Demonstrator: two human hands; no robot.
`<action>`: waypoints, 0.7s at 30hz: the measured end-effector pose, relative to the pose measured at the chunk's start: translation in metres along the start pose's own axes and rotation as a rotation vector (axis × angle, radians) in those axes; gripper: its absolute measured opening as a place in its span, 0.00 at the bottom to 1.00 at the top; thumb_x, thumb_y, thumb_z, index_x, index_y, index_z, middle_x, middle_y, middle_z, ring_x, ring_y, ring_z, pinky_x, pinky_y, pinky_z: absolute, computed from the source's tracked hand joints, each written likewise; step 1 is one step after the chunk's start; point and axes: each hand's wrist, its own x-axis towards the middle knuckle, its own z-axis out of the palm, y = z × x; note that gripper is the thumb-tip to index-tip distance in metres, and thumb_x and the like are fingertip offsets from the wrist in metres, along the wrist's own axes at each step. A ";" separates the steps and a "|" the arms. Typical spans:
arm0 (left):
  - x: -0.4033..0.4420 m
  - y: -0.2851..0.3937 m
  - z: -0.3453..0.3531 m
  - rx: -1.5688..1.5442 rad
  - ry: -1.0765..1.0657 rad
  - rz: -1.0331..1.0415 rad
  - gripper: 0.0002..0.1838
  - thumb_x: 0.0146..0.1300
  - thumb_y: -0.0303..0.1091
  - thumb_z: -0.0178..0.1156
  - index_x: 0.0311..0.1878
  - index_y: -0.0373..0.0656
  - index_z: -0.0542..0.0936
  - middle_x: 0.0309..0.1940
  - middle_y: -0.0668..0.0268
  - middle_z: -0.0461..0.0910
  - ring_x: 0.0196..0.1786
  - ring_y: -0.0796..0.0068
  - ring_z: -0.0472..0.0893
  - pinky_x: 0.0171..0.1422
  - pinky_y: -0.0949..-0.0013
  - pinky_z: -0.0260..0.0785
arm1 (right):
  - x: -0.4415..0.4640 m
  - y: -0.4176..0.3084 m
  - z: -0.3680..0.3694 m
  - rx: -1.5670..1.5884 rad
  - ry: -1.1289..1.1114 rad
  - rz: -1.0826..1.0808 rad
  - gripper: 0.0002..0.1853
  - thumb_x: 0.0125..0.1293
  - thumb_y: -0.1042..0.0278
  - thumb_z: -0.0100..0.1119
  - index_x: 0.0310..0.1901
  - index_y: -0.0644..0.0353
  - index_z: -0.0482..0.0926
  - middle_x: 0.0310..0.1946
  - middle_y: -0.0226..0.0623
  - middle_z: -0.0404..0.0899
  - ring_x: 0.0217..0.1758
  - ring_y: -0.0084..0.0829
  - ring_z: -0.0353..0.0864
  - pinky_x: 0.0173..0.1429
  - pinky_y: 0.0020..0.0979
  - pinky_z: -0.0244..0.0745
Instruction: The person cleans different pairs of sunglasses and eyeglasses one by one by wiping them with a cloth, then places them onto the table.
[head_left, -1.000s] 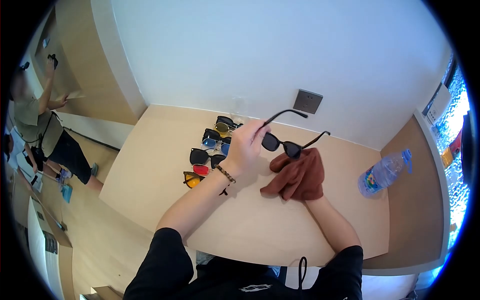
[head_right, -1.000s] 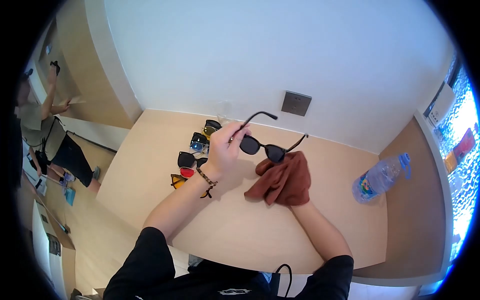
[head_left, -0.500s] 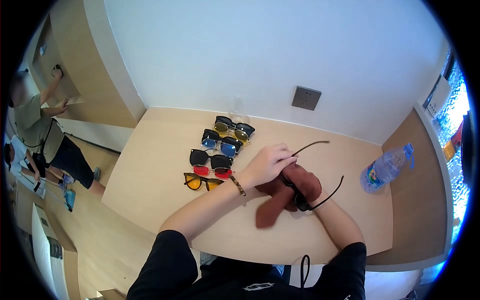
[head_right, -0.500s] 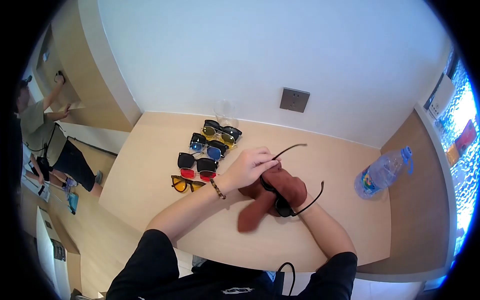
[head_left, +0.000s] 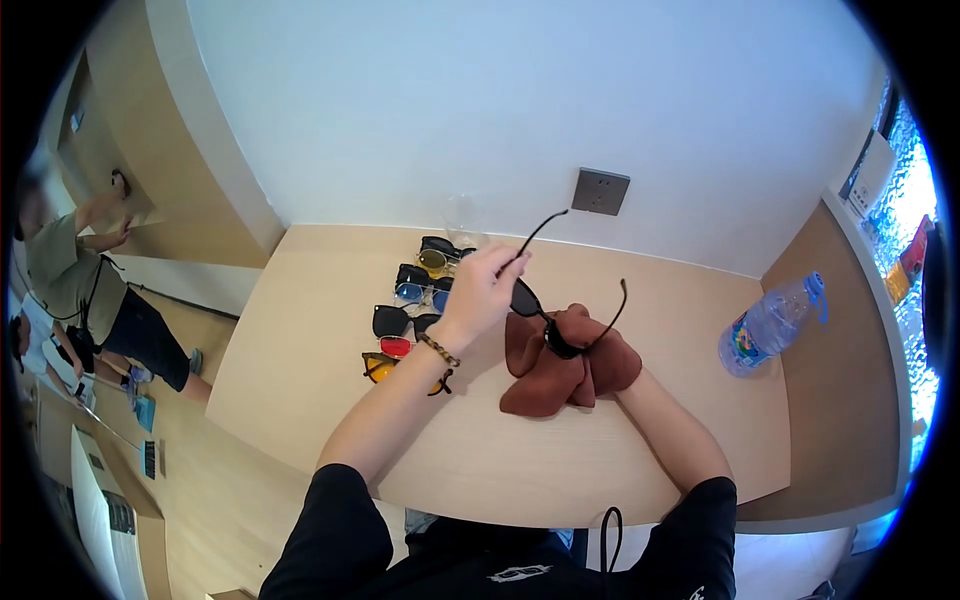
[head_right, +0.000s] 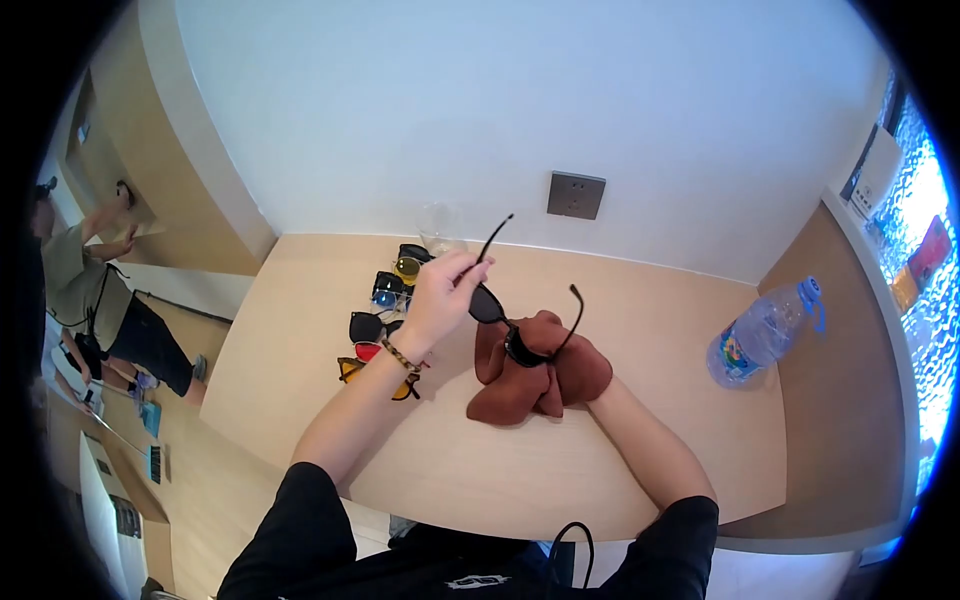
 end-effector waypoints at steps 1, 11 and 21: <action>0.003 -0.003 -0.004 -0.005 0.010 0.052 0.08 0.73 0.28 0.62 0.47 0.33 0.85 0.33 0.56 0.82 0.32 0.61 0.81 0.37 0.64 0.71 | -0.006 -0.019 0.015 0.099 -0.110 0.049 0.21 0.76 0.53 0.50 0.41 0.67 0.78 0.36 0.36 0.82 0.31 0.25 0.78 0.37 0.27 0.72; 0.008 -0.005 -0.016 0.227 0.107 0.085 0.08 0.73 0.30 0.61 0.44 0.33 0.83 0.34 0.53 0.80 0.36 0.49 0.81 0.41 0.56 0.73 | 0.017 -0.002 0.013 0.858 0.451 0.175 0.23 0.78 0.51 0.42 0.52 0.66 0.73 0.43 0.41 0.79 0.27 0.34 0.78 0.26 0.34 0.68; -0.001 -0.012 0.000 0.202 0.107 0.097 0.13 0.78 0.34 0.56 0.43 0.32 0.82 0.33 0.54 0.79 0.36 0.52 0.80 0.42 0.59 0.72 | 0.004 -0.002 0.002 0.308 0.271 -0.078 0.29 0.81 0.49 0.31 0.65 0.63 0.74 0.51 0.37 0.80 0.44 0.30 0.77 0.37 0.37 0.75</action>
